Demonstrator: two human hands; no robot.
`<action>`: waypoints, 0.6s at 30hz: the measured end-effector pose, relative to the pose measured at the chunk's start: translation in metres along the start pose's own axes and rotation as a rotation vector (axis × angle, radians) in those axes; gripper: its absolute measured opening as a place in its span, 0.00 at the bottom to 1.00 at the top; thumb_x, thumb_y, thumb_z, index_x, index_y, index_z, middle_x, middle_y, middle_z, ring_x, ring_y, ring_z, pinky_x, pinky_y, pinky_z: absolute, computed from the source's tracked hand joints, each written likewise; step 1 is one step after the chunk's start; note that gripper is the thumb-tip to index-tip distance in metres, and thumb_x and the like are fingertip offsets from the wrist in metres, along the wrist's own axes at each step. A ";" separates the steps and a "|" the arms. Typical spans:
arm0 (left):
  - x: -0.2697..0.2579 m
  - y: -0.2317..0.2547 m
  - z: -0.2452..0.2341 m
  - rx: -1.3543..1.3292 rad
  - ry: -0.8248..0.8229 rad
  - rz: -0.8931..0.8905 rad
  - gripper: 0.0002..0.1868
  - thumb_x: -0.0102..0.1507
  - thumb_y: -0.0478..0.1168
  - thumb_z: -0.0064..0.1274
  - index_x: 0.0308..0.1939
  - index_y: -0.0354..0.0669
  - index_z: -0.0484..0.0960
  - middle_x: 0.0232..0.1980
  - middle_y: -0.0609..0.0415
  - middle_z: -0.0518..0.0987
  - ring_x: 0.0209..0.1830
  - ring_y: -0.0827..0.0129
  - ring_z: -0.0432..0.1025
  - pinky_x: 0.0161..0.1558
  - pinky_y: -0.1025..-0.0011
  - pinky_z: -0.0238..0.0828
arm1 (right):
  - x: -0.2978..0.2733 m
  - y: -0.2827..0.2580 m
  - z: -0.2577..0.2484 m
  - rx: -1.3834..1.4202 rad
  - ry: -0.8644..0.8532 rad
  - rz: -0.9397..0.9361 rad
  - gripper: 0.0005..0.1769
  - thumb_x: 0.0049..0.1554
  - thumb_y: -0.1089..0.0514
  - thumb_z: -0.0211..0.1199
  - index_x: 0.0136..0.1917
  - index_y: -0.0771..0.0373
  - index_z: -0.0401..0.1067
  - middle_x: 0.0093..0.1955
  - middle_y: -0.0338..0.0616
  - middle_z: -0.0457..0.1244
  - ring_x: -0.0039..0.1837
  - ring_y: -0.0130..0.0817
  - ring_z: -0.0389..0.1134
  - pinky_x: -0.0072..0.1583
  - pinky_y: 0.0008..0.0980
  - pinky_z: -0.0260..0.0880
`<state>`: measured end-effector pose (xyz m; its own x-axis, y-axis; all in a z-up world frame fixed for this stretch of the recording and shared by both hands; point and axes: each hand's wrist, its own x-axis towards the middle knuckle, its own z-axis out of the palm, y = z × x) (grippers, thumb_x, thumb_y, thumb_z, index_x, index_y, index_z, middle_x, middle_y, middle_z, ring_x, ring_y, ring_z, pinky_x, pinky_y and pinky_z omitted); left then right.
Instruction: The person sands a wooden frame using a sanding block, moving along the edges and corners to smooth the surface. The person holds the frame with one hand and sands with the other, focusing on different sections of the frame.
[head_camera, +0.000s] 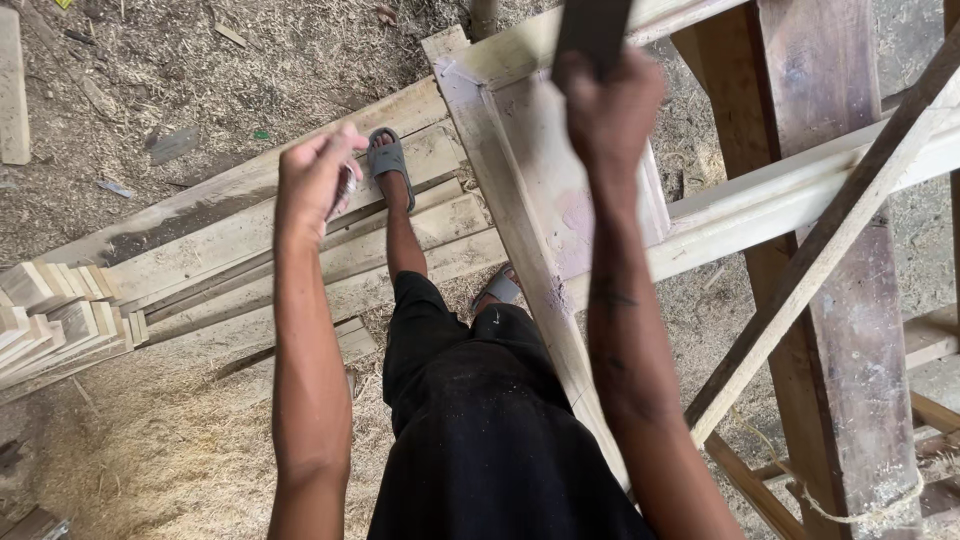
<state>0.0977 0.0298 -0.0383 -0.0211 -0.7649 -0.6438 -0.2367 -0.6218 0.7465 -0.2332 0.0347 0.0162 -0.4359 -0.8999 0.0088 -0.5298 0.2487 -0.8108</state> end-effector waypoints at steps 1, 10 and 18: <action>-0.001 -0.006 0.005 0.022 0.029 0.197 0.21 0.68 0.56 0.58 0.48 0.41 0.88 0.34 0.50 0.82 0.23 0.75 0.71 0.24 0.78 0.65 | 0.002 0.003 -0.017 -0.108 0.038 -0.027 0.08 0.59 0.61 0.65 0.49 0.68 0.79 0.40 0.45 0.73 0.42 0.30 0.76 0.47 0.29 0.73; 0.014 0.049 0.104 0.620 0.193 1.003 0.20 0.60 0.45 0.69 0.52 0.40 0.86 0.36 0.51 0.82 0.25 0.72 0.77 0.23 0.75 0.72 | -0.056 0.054 -0.051 0.437 0.073 0.281 0.19 0.55 0.59 0.71 0.56 0.73 0.75 0.52 0.51 0.71 0.50 0.34 0.74 0.57 0.31 0.75; 0.044 0.042 0.125 0.792 0.163 1.021 0.09 0.70 0.36 0.52 0.36 0.38 0.78 0.40 0.51 0.77 0.19 0.75 0.66 0.19 0.74 0.67 | -0.061 0.085 -0.058 0.590 0.097 0.235 0.21 0.57 0.57 0.73 0.57 0.73 0.73 0.53 0.51 0.70 0.52 0.36 0.74 0.58 0.35 0.77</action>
<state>-0.0347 -0.0091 -0.0562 -0.4268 -0.8767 0.2218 -0.6903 0.4743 0.5463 -0.2936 0.1316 -0.0197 -0.5700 -0.8021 -0.1780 0.0655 0.1717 -0.9830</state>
